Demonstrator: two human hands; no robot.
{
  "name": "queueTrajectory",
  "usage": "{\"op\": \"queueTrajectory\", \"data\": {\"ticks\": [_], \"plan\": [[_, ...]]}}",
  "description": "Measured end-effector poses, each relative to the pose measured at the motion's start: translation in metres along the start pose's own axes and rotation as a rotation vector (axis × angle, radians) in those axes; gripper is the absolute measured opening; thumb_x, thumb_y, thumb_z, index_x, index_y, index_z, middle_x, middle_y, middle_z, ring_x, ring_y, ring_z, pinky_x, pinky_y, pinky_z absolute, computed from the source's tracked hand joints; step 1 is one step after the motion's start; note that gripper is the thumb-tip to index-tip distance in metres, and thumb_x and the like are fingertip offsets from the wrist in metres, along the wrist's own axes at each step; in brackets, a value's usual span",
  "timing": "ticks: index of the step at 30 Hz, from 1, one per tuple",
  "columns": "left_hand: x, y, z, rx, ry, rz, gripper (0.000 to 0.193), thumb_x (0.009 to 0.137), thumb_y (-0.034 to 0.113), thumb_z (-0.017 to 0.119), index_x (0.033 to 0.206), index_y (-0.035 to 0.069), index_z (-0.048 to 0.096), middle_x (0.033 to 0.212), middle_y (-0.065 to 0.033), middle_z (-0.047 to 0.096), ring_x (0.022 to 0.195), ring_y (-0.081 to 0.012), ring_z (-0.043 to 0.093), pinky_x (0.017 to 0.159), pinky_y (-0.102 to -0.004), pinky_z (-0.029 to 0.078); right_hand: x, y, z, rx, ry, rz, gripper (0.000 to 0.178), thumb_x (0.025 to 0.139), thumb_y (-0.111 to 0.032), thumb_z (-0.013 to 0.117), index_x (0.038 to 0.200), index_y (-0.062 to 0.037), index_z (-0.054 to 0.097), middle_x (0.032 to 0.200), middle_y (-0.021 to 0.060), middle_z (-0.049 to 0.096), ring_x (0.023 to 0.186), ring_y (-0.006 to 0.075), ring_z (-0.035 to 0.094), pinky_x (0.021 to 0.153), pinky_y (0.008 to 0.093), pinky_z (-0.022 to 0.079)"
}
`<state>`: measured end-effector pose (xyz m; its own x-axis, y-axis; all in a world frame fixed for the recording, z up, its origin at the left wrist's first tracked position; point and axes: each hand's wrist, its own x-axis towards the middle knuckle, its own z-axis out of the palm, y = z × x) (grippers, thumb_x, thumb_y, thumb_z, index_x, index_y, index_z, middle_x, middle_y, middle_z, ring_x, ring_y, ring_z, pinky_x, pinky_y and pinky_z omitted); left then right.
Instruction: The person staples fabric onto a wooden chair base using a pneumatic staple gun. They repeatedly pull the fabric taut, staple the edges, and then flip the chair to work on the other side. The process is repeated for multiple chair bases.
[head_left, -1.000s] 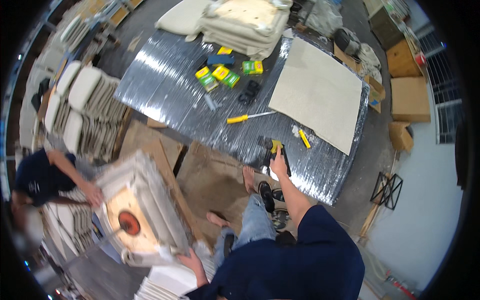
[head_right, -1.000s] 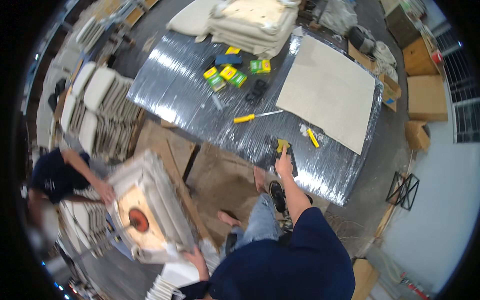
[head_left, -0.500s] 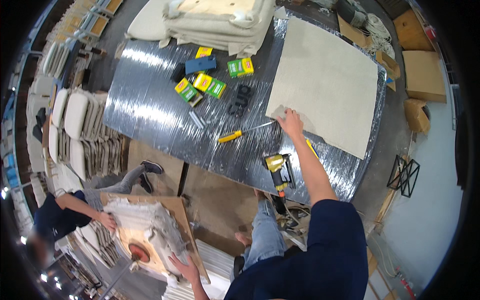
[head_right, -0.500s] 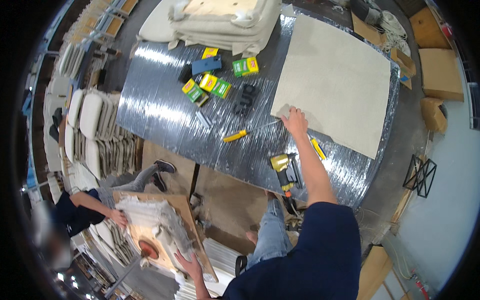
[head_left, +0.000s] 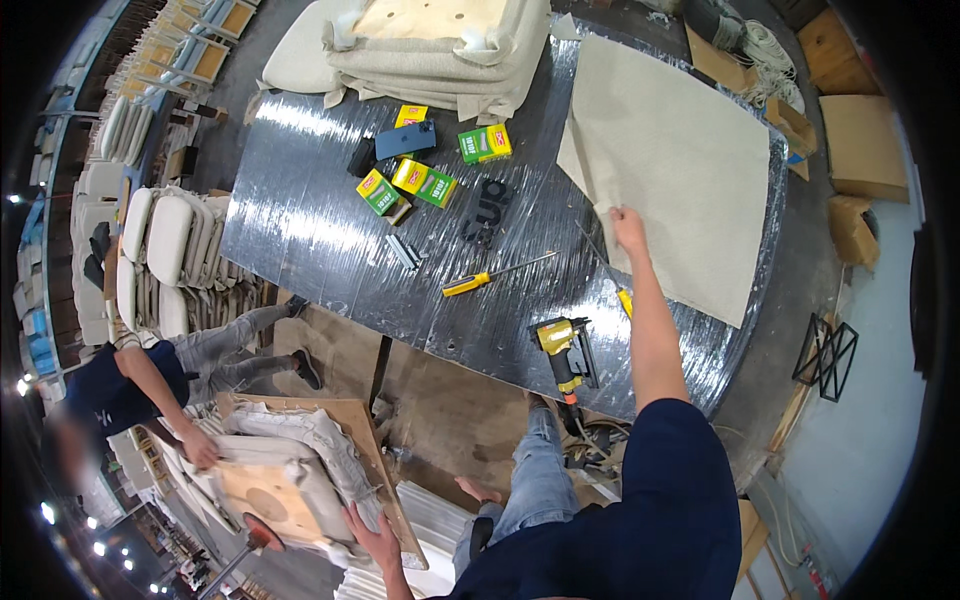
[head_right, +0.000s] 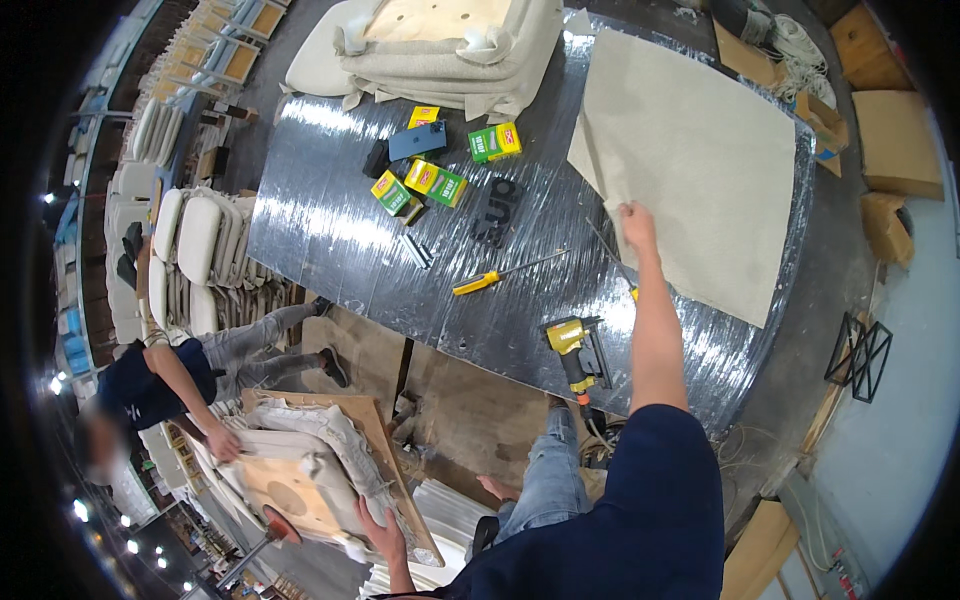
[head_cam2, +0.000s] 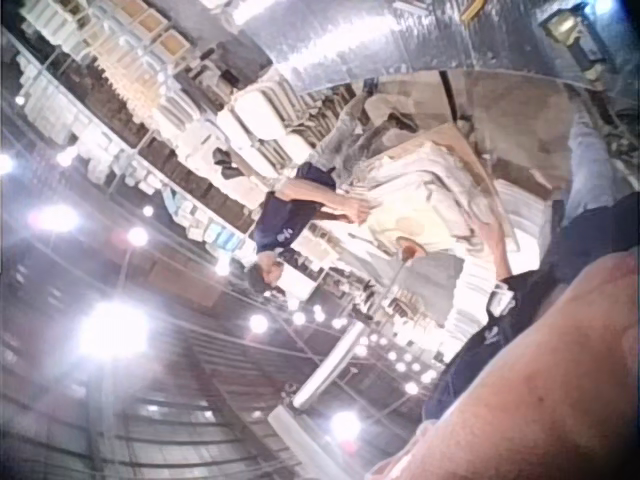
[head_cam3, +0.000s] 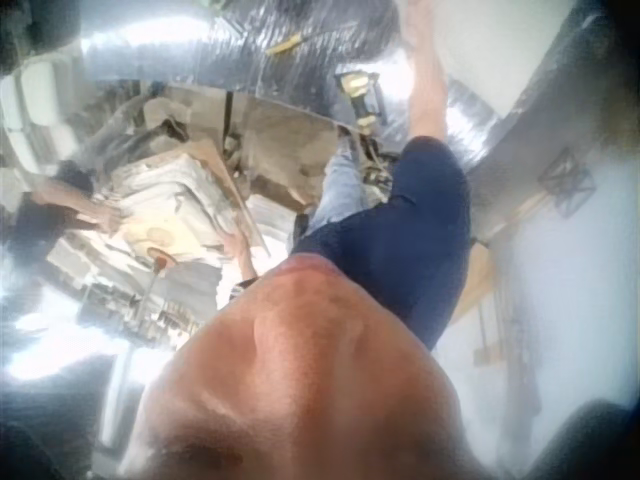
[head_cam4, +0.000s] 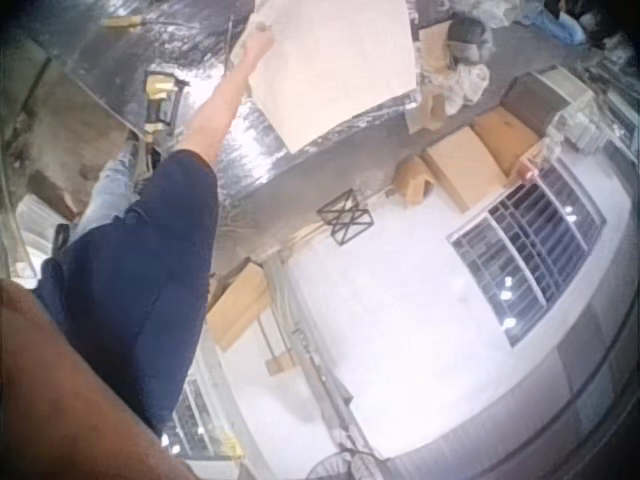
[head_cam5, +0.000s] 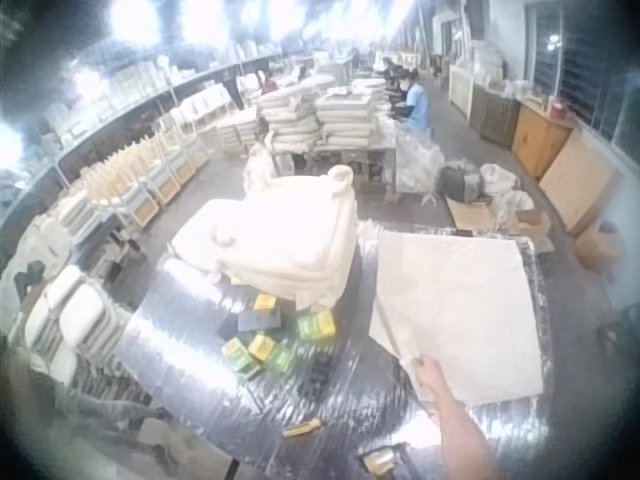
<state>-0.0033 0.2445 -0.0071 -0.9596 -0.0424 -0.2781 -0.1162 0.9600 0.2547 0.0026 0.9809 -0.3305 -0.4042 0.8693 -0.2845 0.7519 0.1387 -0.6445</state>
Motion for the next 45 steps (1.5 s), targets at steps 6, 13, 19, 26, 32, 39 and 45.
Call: {"op": "queueTrajectory", "data": {"ticks": [6, 13, 19, 26, 32, 39, 45], "plan": [[0.028, 0.043, 0.012, -0.241, -0.023, 0.212, 0.043, 0.090, 0.009, 0.062, 0.132, -0.002, 0.059, 0.140, -0.0209, 0.055, 0.133, -0.0355, 0.050, 0.112, -0.0427, 0.038, -0.018, -0.057, -0.188, 0.271, 0.385, 0.200, 0.062, 0.096, -0.054, 0.060, 0.101, 0.0063, 0.070, 0.093, 0.0187, 0.070, 0.086, 0.0271, 0.064, 0.081, 0.0392, 0.051], [0.039, 0.281, -0.039, -0.589, -0.362, 0.993, 0.065, 0.086, 0.024, 0.073, 0.142, 0.003, 0.051, 0.147, -0.0204, 0.049, 0.136, -0.0349, 0.047, 0.113, -0.0439, 0.037, -0.251, -0.195, -0.294, 0.946, -0.030, -0.264, 0.038, 0.100, -0.022, 0.061, 0.125, 0.0072, 0.059, 0.120, 0.0150, 0.065, 0.110, 0.0210, 0.062, 0.094, 0.0380, 0.051], [-0.017, 0.338, -0.093, -0.947, -0.294, 1.251, 0.044, 0.086, 0.018, 0.072, 0.124, 0.001, 0.058, 0.114, -0.0199, 0.062, 0.106, -0.0390, 0.060, 0.089, -0.0437, 0.048, -0.368, -0.281, -0.262, 0.904, -0.460, -1.054, 0.052, 0.091, -0.033, 0.075, 0.120, 0.0075, 0.061, 0.120, 0.0180, 0.064, 0.107, 0.0249, 0.062, 0.093, 0.0372, 0.047], [-0.016, 0.228, -0.141, -0.976, -0.190, 1.088, 0.016, 0.092, 0.015, 0.068, 0.092, 0.002, 0.058, 0.067, -0.0203, 0.055, 0.063, -0.0414, 0.053, 0.057, -0.0434, 0.040, -0.441, -0.413, -0.239, 0.530, -0.312, -1.378, 0.043, 0.078, -0.032, 0.084, 0.098, 0.0021, 0.066, 0.100, 0.0154, 0.066, 0.097, 0.0298, 0.065, 0.088, 0.0399, 0.048], [-0.017, 0.100, -0.204, -1.128, 0.029, 0.950, 0.023, 0.092, 0.025, 0.071, 0.101, 0.004, 0.066, 0.072, -0.0181, 0.062, 0.060, -0.0324, 0.056, 0.057, -0.0374, 0.043, -0.560, -0.504, -0.151, -0.073, -0.805, -1.776, 0.040, 0.070, -0.030, 0.084, 0.091, -0.0001, 0.066, 0.081, 0.0125, 0.067, 0.076, 0.0312, 0.066, 0.068, 0.0438, 0.046], [0.001, -0.097, -0.179, -0.726, -0.164, 0.687, 0.040, 0.081, 0.031, 0.082, 0.111, 0.008, 0.068, 0.088, -0.0117, 0.071, 0.083, -0.0265, 0.068, 0.074, -0.0401, 0.051, -0.601, -0.564, -0.100, 0.148, -0.595, -2.012, 0.031, 0.078, -0.032, 0.069, 0.080, -0.0015, 0.065, 0.074, 0.0111, 0.064, 0.073, 0.0303, 0.062, 0.075, 0.0385, 0.044], [0.005, -0.180, -0.076, -0.938, 0.295, 0.719, 0.056, 0.079, 0.027, 0.083, 0.127, 0.006, 0.063, 0.123, -0.0178, 0.064, 0.111, -0.0301, 0.062, 0.089, -0.0415, 0.052, -0.644, -0.612, -0.055, 0.307, -0.581, -1.976, 0.032, 0.076, -0.034, 0.069, 0.080, -0.0026, 0.066, 0.077, 0.0105, 0.065, 0.078, 0.0261, 0.063, 0.078, 0.0373, 0.044]]}}
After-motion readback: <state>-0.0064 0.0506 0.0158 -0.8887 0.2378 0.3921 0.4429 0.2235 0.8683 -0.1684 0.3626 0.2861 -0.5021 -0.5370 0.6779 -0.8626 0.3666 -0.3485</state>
